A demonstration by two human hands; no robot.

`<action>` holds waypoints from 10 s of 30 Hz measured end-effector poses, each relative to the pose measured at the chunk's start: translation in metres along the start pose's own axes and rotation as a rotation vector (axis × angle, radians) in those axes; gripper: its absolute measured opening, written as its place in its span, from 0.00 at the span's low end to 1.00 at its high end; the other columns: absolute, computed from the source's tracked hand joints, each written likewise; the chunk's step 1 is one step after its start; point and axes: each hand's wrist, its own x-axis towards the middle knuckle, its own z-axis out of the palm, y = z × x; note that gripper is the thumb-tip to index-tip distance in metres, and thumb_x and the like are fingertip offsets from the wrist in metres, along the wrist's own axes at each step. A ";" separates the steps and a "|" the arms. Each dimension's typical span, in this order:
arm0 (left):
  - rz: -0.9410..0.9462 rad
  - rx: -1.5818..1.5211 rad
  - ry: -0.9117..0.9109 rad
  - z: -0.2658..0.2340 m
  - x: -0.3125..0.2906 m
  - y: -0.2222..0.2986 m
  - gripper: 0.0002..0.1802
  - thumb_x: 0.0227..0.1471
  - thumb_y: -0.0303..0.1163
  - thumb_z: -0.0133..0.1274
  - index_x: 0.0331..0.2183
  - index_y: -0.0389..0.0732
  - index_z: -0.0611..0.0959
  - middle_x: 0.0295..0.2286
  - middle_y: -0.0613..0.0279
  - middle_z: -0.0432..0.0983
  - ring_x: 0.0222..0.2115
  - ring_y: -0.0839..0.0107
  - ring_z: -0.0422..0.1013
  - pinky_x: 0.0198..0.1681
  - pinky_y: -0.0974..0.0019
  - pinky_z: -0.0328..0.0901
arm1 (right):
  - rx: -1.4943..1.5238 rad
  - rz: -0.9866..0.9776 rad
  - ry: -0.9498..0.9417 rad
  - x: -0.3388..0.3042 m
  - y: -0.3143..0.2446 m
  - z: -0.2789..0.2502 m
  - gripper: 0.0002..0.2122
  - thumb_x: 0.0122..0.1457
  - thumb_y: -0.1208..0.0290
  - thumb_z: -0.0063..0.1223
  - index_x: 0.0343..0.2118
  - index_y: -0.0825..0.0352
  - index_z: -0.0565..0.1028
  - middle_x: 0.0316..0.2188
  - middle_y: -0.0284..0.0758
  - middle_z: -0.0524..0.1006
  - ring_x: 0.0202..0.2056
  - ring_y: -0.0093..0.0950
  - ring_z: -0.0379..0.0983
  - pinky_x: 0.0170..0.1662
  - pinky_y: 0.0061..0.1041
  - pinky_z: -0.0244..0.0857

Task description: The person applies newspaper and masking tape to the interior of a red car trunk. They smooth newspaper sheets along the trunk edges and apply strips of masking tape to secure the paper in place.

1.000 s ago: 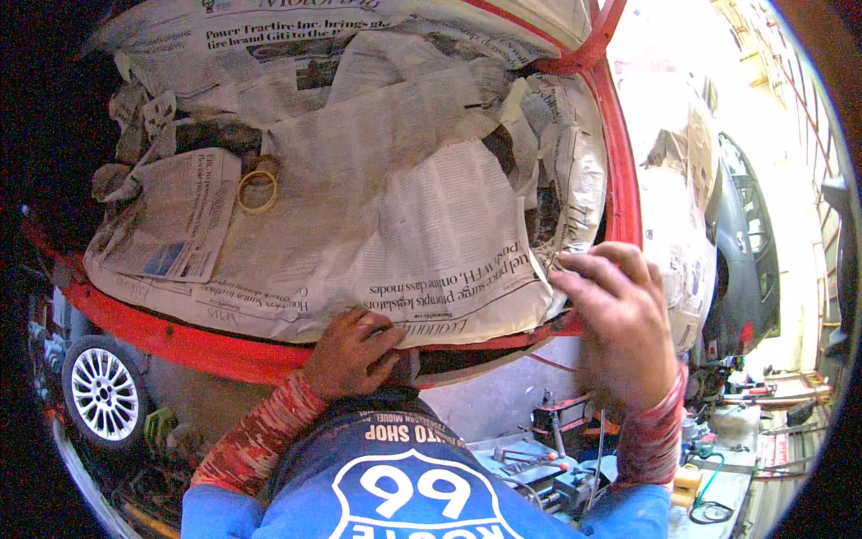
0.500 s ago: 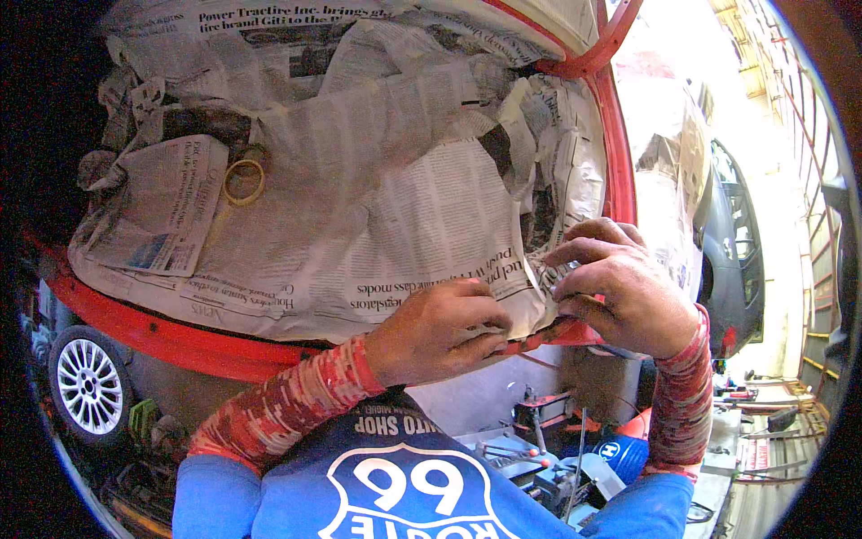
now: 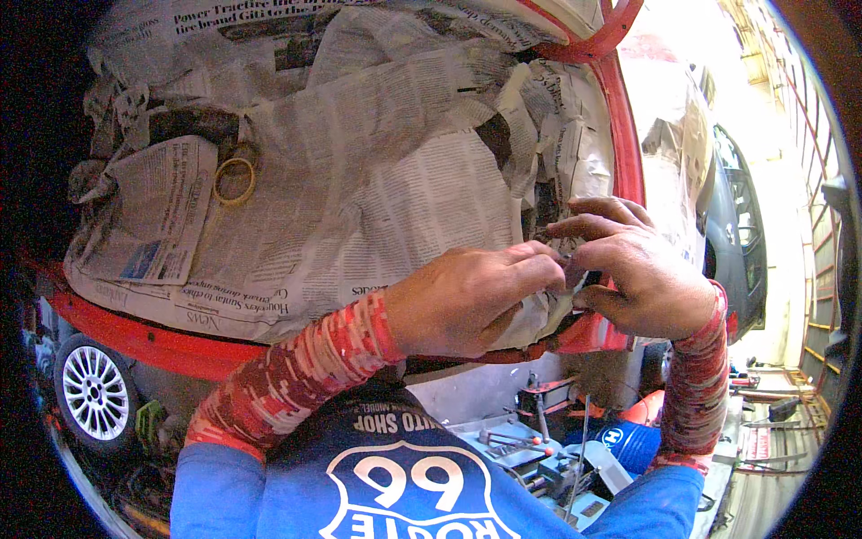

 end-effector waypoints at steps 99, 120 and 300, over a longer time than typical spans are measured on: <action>-0.393 0.783 -0.174 -0.001 -0.252 -0.036 0.15 0.53 0.36 0.58 0.42 0.42 0.86 0.38 0.54 0.80 0.45 0.50 0.76 0.48 0.46 0.73 | -0.422 -0.188 0.046 0.028 -0.095 0.085 0.07 0.51 0.67 0.57 0.31 0.63 0.77 0.32 0.32 0.75 0.42 0.32 0.72 0.49 0.33 0.67; -0.463 0.779 -0.099 0.009 -0.249 -0.019 0.21 0.53 0.31 0.56 0.48 0.31 0.83 0.45 0.45 0.79 0.50 0.48 0.74 0.55 0.50 0.72 | -0.413 -0.186 0.126 0.026 -0.096 0.090 0.07 0.51 0.66 0.57 0.30 0.62 0.79 0.31 0.33 0.75 0.39 0.33 0.73 0.44 0.33 0.69; -0.057 0.294 -0.176 -0.009 0.012 0.013 0.20 0.56 0.38 0.65 0.50 0.51 0.85 0.29 0.57 0.78 0.24 0.51 0.79 0.27 0.51 0.74 | -0.061 0.077 0.375 -0.017 -0.008 0.020 0.14 0.50 0.83 0.54 0.40 0.60 0.79 0.54 0.36 0.80 0.68 0.45 0.65 0.73 0.51 0.49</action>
